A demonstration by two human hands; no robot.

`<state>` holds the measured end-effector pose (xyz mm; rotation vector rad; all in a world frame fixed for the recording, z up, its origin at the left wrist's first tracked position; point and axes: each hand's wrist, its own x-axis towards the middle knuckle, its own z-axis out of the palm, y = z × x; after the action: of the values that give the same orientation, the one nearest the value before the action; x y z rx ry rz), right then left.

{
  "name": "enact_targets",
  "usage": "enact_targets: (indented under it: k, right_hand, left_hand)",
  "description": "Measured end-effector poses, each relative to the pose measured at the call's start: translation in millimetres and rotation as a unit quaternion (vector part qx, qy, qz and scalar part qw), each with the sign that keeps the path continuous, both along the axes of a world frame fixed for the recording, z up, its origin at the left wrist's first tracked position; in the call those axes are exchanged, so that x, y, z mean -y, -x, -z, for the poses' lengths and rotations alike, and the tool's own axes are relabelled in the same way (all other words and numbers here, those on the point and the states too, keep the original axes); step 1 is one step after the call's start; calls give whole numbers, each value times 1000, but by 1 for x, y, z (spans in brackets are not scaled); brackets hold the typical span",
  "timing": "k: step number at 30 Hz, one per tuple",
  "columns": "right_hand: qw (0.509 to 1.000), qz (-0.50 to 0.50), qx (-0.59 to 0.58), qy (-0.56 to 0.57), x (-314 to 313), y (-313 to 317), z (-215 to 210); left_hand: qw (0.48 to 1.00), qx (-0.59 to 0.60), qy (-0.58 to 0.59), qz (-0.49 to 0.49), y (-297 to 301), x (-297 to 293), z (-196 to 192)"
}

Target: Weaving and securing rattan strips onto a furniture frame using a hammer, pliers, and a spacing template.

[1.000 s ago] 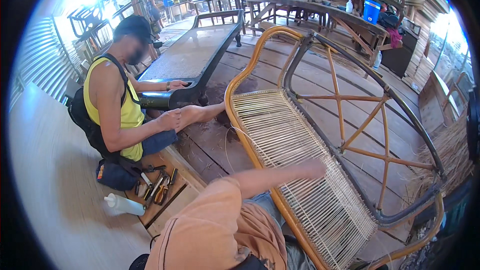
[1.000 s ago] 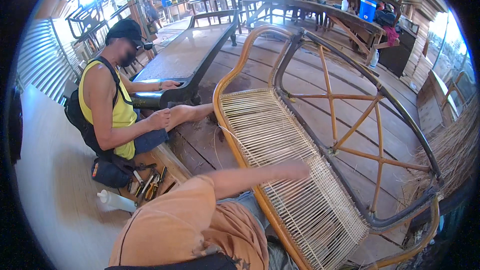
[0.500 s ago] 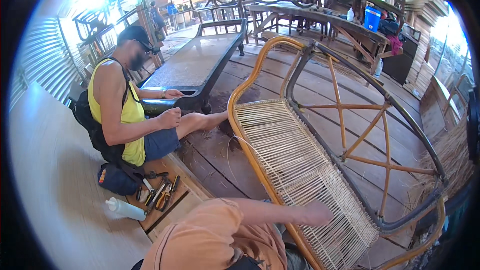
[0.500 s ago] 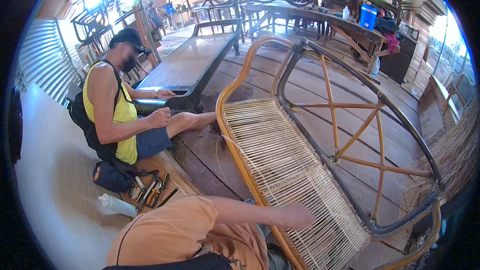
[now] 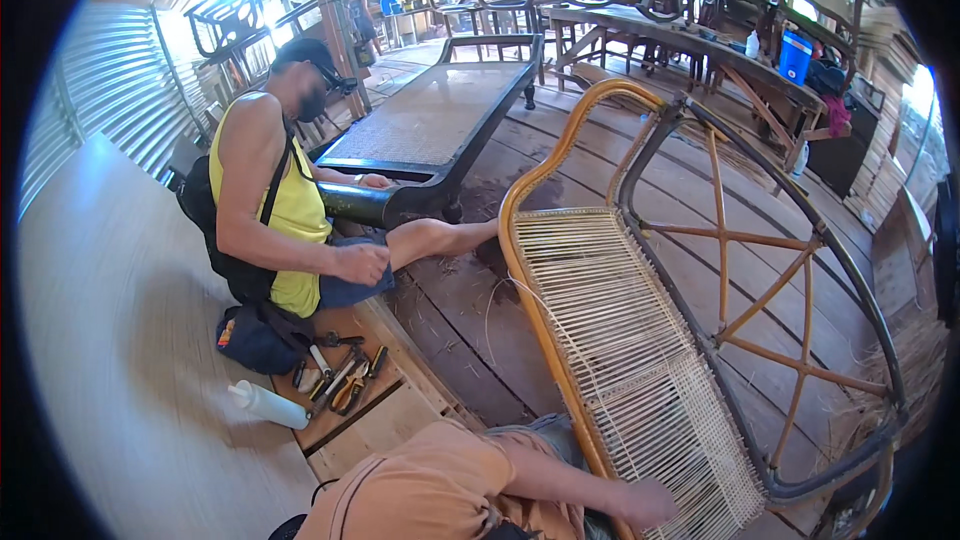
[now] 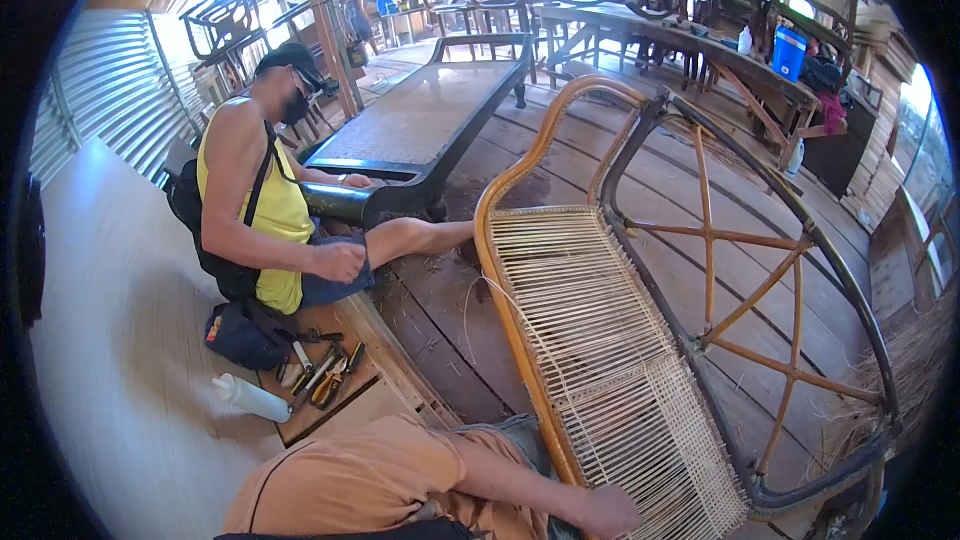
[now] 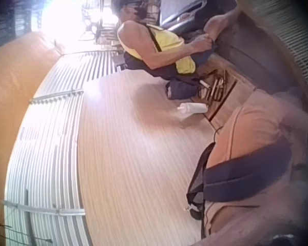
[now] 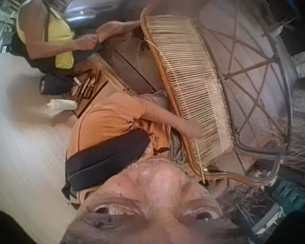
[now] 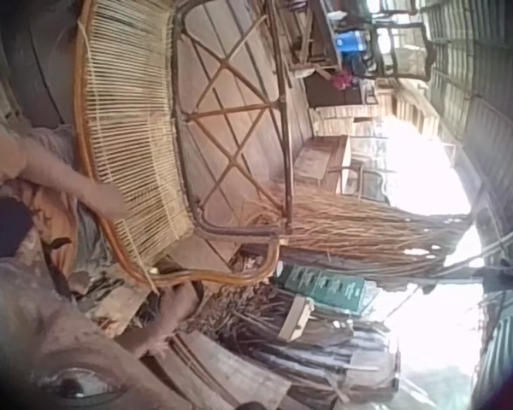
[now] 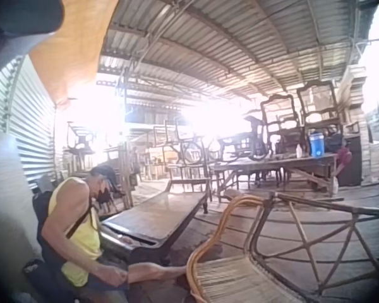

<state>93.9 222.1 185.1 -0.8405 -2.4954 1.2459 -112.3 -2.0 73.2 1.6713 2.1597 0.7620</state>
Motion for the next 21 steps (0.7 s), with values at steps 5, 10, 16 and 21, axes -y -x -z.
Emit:
enact_targets:
  k: [5, 10, 16, 21]
  right_hand:
    - [952, -241, 72, -175, 65, 53, 108]
    - [986, -101, 135, 2, 83, 46, 123]
    - [989, -110, 102, -7, 91, 57, 91]
    - [980, 57, 171, -87, -10, -44, 89]
  left_hand:
    - [992, 53, 112, 35, -7, 8, -21]
    - [997, 50, 59, -6, -1, 2, 7]
    - [985, 142, 76, -60, -2, 8, -11]
    - [973, 207, 95, -25, -10, -28, -16]
